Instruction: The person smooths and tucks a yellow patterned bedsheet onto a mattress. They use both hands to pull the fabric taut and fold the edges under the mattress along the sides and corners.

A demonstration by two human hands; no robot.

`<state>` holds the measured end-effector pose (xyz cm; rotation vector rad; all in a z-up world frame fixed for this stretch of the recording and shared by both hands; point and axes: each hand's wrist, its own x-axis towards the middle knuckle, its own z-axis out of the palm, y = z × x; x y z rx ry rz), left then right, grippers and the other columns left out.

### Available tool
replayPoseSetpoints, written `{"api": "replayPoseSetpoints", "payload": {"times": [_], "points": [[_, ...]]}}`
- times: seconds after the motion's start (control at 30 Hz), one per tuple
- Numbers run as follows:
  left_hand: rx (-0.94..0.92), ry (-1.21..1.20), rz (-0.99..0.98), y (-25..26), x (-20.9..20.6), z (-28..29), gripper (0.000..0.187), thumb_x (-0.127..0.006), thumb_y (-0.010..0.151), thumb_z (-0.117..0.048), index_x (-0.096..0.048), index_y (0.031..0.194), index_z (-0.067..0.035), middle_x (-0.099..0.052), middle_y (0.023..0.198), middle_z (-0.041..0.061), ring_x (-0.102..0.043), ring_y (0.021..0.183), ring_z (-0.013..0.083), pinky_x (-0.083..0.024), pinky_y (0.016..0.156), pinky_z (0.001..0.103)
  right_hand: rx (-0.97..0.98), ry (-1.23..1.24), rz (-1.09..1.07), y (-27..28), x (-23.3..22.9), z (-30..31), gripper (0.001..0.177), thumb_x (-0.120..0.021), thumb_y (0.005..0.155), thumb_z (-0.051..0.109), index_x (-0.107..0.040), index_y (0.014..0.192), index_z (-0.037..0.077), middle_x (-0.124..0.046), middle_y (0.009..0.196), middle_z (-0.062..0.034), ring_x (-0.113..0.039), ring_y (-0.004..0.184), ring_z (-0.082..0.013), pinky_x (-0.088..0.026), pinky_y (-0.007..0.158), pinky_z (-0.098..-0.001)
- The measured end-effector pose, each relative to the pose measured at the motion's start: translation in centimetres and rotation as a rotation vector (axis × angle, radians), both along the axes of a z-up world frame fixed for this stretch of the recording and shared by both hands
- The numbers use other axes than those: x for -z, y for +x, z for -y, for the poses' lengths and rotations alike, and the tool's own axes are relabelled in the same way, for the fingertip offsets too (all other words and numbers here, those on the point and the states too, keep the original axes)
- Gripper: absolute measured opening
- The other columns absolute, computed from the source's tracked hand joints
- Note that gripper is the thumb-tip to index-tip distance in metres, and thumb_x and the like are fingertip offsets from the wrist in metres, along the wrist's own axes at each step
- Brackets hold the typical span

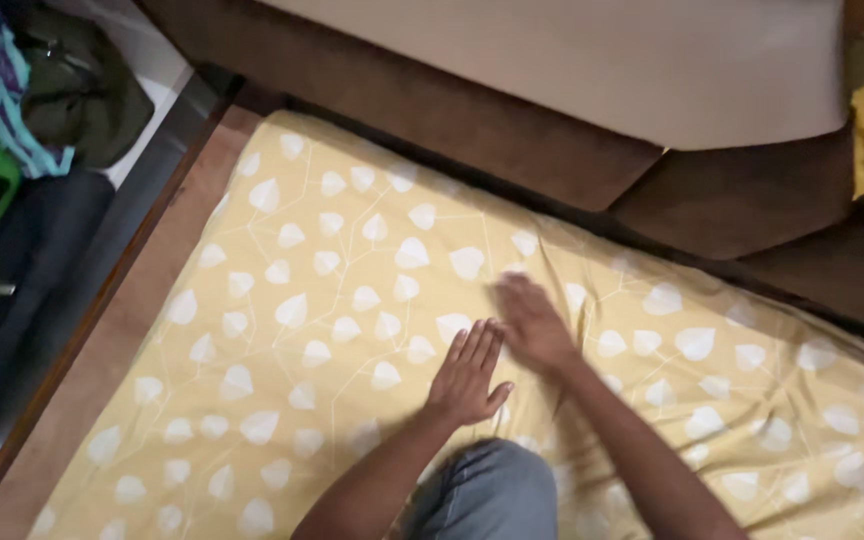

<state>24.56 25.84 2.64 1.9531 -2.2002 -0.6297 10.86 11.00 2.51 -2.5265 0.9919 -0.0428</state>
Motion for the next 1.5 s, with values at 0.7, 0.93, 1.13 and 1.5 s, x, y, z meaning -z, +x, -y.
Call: {"api": "replayPoseSetpoints", "payload": {"times": [0.7,0.93,1.13,1.5], "points": [[-0.22,-0.352,0.014,-11.2,2.1,21.6,0.075,-0.049,0.098,-0.046,-0.039,0.151,0.006,-0.034,0.16,0.025,-0.022,0.151,0.0408,-0.015,0.122,0.053,0.617,-0.488,0.077,-30.6,-1.6,6.0,0.079,-0.055,0.093,0.048,-0.044,0.155,0.001,-0.045,0.158,-0.0201,-0.036,0.147,-0.0407,-0.022,0.124,-0.0547],[-0.309,-0.127,0.089,-18.7,2.0,24.7,0.075,-0.055,0.096,-0.048,-0.048,0.144,0.009,-0.042,0.158,0.022,-0.031,0.152,0.0348,-0.02,0.123,0.054,0.637,-0.49,0.076,-31.4,-0.2,6.1,0.079,-0.055,0.093,0.05,-0.044,0.156,0.003,-0.044,0.159,-0.0191,-0.035,0.149,-0.0396,-0.021,0.125,-0.0558],[-0.046,-0.187,-0.304,-25.7,2.8,18.9,0.078,-0.061,0.086,-0.037,-0.042,0.154,-0.004,-0.035,0.166,0.016,-0.026,0.159,0.0298,-0.017,0.125,0.057,0.614,-0.465,0.091,-31.4,-0.5,6.1,0.08,-0.054,0.094,0.05,-0.043,0.157,0.002,-0.042,0.161,-0.0205,-0.034,0.151,-0.0403,-0.021,0.126,-0.0555],[-0.065,-0.187,-0.056,-29.3,2.4,17.0,0.092,-0.046,0.095,-0.058,-0.015,0.165,-0.006,-0.005,0.175,0.012,-0.005,0.16,0.0344,0.0,0.126,0.058,0.481,-0.4,0.233,-32.7,-2.8,7.3,0.092,-0.055,0.089,0.055,-0.033,0.161,0.002,-0.034,0.162,-0.0263,-0.034,0.145,-0.0445,-0.025,0.118,-0.0572]]}}
